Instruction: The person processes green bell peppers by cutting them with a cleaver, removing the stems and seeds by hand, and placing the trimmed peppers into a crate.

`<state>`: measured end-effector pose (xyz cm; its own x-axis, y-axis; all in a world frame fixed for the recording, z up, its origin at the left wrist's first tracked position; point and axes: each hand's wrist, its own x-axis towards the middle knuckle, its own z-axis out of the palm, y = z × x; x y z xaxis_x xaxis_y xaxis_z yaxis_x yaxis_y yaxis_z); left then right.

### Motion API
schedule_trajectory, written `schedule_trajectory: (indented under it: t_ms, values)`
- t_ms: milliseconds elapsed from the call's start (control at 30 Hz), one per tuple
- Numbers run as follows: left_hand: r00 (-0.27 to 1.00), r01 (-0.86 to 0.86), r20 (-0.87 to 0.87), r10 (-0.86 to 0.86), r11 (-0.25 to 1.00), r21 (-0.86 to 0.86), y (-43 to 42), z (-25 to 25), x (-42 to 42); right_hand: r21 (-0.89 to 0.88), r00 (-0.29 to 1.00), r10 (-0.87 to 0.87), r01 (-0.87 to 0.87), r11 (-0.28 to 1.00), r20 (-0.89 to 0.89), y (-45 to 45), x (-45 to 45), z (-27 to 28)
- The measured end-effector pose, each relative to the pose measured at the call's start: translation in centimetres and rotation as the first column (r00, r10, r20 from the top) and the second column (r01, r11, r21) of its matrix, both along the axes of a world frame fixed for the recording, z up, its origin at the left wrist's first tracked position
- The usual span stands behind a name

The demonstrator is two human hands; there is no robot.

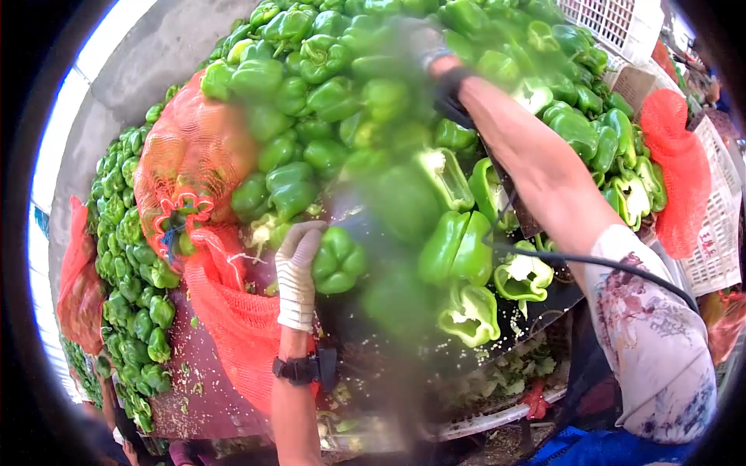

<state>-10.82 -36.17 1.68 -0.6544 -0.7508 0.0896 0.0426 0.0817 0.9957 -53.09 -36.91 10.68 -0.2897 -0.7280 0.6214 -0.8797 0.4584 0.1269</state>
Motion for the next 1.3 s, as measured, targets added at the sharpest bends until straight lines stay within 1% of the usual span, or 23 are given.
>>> schedule_trajectory:
  t_ms: [100, 200, 267, 400, 433, 467, 500, 533, 567, 633, 700, 733, 767, 800, 833, 933, 967, 1000, 1067, 1100, 1200, 1233, 1300]
  values:
    - [1.000, -0.018, 0.000, 0.018, 0.998, -0.064, 0.8, 0.3, -0.5, -0.198, 0.891, 0.424, -0.450, 0.871, -0.163, 3.9, 4.8, 0.0]
    - [0.999, -0.051, 0.016, 0.052, 0.996, -0.072, 2.9, 1.4, -0.9, -0.140, 0.864, 0.480, -0.500, 0.855, -0.154, 6.5, 11.2, -0.2]
    - [0.990, -0.117, 0.036, 0.134, 0.946, -0.302, 3.8, 0.5, -0.4, -0.077, 0.864, 0.483, -0.497, 0.865, -0.145, 6.7, 13.7, -1.7]
    - [0.977, -0.181, 0.035, 0.209, 0.910, -0.372, 6.1, 0.4, 1.5, 0.260, 0.834, 0.375, -0.499, 0.827, 0.405, 10.4, 19.6, 3.3]
    - [0.964, 0.039, -0.259, 0.061, 0.930, 0.365, 5.4, 0.8, 1.2, 0.304, 0.779, 0.422, -0.587, 0.750, 0.463, 10.7, 19.1, 4.5]
    - [0.929, 0.107, -0.352, 0.113, 0.829, 0.549, 5.6, 1.1, 1.0, 0.338, 0.719, 0.459, -0.669, 0.662, 0.523, 10.2, 18.3, 5.2]
    - [0.884, 0.176, -0.421, 0.203, 0.690, 0.703, 6.0, 1.9, 0.7, 0.269, 0.594, 0.469, -0.761, 0.590, 0.654, 7.8, 15.8, 6.0]
    - [0.832, 0.324, -0.554, 0.033, 0.782, 0.532, 6.1, 1.0, 1.2, 0.278, 0.664, 0.493, -0.713, 0.643, 0.562, 6.5, 15.0, 7.3]
    - [0.711, 0.552, -0.698, -0.082, 0.681, 0.482, 5.7, 0.3, 1.0, 0.316, 0.812, 0.487, -0.577, 0.753, 0.320, 5.2, 14.2, 8.4]
    - [0.853, 0.381, -0.447, -0.271, 0.908, 0.176, 5.5, -0.4, 0.7, 0.376, 0.927, 0.316, -0.224, 0.899, -0.204, 2.2, 12.7, 9.8]
    - [0.996, 0.087, 0.011, -0.087, 0.978, -0.191, 4.5, -2.2, 0.9, 0.418, 0.890, 0.325, -0.174, 0.891, -0.321, -1.7, 10.6, 8.7]
    - [0.994, 0.112, 0.029, -0.110, 0.988, -0.105, 3.7, -2.8, 0.6, 0.439, 0.872, 0.350, -0.182, 0.880, -0.341, -3.8, 8.8, 7.3]
    - [0.990, 0.138, 0.020, -0.137, 0.989, -0.054, 3.5, -2.6, 0.3, 0.113, 0.980, 0.196, -0.199, 0.973, 0.039, -4.4, 10.0, 5.9]
    - [0.987, 0.163, 0.010, -0.163, 0.987, -0.004, 3.3, -2.4, 0.0, -0.184, 0.884, 0.130, -0.051, 0.982, 0.449, -4.8, 11.2, 4.6]
    - [0.981, 0.191, -0.023, -0.190, 0.982, 0.009, 3.9, -0.7, -0.4, -0.261, 0.901, 0.224, -0.131, 0.956, 0.371, -4.2, 11.8, 4.4]
    - [0.968, 0.218, -0.184, -0.173, 0.939, 0.264, 4.3, -1.6, -1.3, -0.240, 0.196, 0.323, -0.355, 0.904, 0.926, 0.4, 11.5, 5.4]
    - [0.957, 0.234, -0.251, -0.149, 0.905, 0.355, 4.6, -1.5, -1.6, -0.103, 0.767, 0.495, -0.500, 0.860, 0.409, 1.2, 11.1, 5.3]
    - [0.954, 0.241, -0.260, -0.148, 0.896, 0.372, 5.3, -0.3, -1.7, -0.248, 0.848, 0.512, -0.470, 0.847, 0.140, 3.8, 13.5, 5.2]
    - [0.962, 0.224, -0.238, -0.132, 0.882, 0.415, 7.1, 2.1, -1.4, 0.179, 0.734, 0.603, -0.669, 0.722, 0.314, 4.3, 14.3, 6.4]
    - [0.986, 0.163, -0.080, -0.146, 0.944, 0.286, 8.2, 3.2, -0.9, 0.218, 0.695, 0.629, -0.713, 0.666, 0.348, 6.8, 14.0, 5.9]
    - [0.873, 0.163, 0.483, 0.065, 0.895, -0.415, 12.0, 8.0, -0.1, 0.166, 0.659, 0.613, -0.728, 0.665, 0.436, 7.8, 13.5, 5.5]
    - [0.856, 0.221, 0.515, 0.050, 0.865, -0.450, 12.2, 8.1, 0.1, 0.208, 0.718, 0.468, -0.635, 0.744, 0.515, 9.0, 15.0, 7.1]
    - [0.848, 0.308, 0.527, -0.056, 0.862, -0.403, 11.1, 7.4, 0.7, 0.022, 0.500, 0.386, -0.631, 0.775, 0.775, 11.0, 16.3, 8.2]
